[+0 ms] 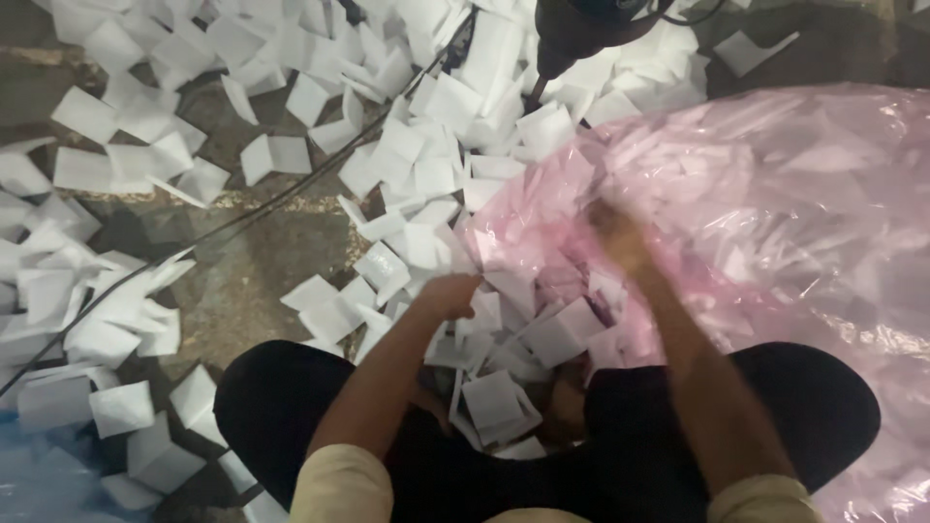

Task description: The person sits on the floor and repeatedly uses a heat gun to smooth the edges of small white foam pieces. They pick up each piece, apply heat, and place it into a pink plastic bag.

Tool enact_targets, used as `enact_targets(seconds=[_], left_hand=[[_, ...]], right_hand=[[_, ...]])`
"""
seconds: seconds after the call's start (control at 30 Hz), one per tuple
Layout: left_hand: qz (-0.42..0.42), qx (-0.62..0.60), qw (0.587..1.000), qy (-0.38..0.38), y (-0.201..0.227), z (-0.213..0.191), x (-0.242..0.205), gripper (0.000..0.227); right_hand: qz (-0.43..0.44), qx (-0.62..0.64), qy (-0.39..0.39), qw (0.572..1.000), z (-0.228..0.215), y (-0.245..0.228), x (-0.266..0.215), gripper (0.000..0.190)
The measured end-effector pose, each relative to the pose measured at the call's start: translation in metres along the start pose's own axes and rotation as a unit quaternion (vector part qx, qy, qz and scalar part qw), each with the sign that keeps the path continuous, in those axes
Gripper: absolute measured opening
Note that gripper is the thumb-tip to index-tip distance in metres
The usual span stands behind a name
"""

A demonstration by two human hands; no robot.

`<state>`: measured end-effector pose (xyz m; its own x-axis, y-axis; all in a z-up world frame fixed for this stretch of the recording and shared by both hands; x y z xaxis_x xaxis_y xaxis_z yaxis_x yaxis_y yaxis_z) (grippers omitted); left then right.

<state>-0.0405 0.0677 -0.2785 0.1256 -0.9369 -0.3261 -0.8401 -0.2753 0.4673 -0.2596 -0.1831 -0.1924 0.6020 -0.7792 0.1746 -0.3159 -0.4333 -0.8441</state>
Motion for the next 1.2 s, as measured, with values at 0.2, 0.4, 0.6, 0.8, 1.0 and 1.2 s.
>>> enact_targets(seconds=[0.2, 0.4, 0.6, 0.8, 1.0, 1.2], left_hand=[[0.007, 0.005, 0.998, -0.059, 0.023, 0.026, -0.021, 0.092], [0.016, 0.034, 0.996, -0.087, 0.014, 0.039, -0.010, 0.078], [0.102, -0.093, 0.990, 0.013, 0.023, 0.012, 0.024, 0.059], [-0.045, -0.302, 0.932, 0.195, 0.048, -0.136, -0.004, 0.068], [0.050, -0.479, 0.813, 0.327, 0.099, -0.219, -0.064, 0.032], [0.091, -0.566, 0.735, 0.363, 0.130, -0.215, -0.083, 0.031]], right_hand=[[-0.061, -0.181, -0.112, 0.975, 0.159, 0.012, -0.114, 0.047], [-0.025, -0.321, -0.142, 0.936, 0.169, 0.027, -0.107, 0.069], [0.080, -0.360, -0.209, 0.906, 0.150, 0.002, -0.087, 0.053], [0.204, -0.338, -0.323, 0.860, 0.093, -0.054, -0.049, 0.043], [-0.140, -0.139, -0.069, 0.978, -0.020, -0.149, -0.005, 0.049], [-0.037, 0.124, 0.099, 0.987, -0.026, -0.189, -0.037, 0.043]])
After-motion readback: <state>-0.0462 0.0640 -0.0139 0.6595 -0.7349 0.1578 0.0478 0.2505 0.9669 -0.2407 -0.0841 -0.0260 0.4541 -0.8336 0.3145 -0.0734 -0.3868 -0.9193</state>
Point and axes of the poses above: each hand's wrist, its own x-axis towards the middle knuckle, its own z-axis out of the palm, y = z × x, the point moved 4 cm from there along x, towards the middle knuckle, and after that the axes turned 13 degrees about y, right-handed, at the moved point
